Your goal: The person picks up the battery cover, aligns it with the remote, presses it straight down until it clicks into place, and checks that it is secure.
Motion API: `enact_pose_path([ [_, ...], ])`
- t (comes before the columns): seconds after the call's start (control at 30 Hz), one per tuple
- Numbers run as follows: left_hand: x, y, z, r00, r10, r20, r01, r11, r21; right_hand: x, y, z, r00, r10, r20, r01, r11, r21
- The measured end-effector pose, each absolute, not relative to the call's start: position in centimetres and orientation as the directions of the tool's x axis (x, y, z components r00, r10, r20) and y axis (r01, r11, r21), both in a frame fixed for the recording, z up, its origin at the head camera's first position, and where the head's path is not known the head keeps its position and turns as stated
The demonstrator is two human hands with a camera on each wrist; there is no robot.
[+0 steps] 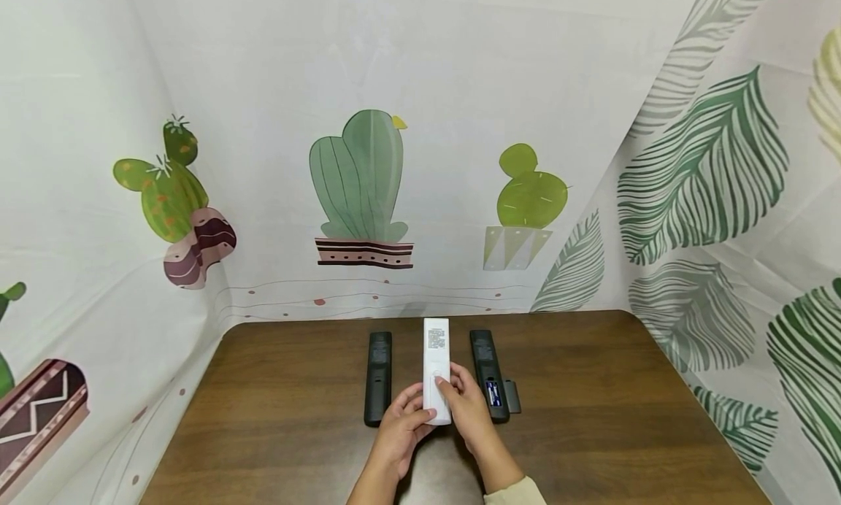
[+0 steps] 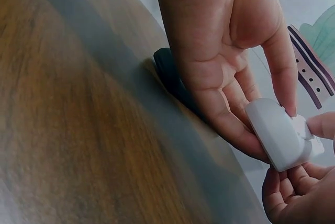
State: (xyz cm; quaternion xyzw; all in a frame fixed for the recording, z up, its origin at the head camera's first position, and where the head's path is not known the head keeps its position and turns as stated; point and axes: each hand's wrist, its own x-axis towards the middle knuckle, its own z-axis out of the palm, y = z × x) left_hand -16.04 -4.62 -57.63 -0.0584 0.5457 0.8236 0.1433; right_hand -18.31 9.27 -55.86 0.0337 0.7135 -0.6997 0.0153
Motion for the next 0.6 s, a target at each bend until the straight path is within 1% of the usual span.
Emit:
enact_pose_path([
  [0.1, -16.05, -4.62, -57.69, -0.952, 0.172, -0.254, -0.300, -0.360, 0.883, -18.34, 9.26, -55.88, -0.996, 0.032, -0.081, 0.081, 0.017, -0.997],
  [0.6, -16.16, -4.49, -57.79, -0.953, 0.162, -0.257, -0.301, -0.370, 0.879, -18.44, 9.26, -56.06, -0.998, 0.027, -0.058, 0.058, 0.005, -0.998],
])
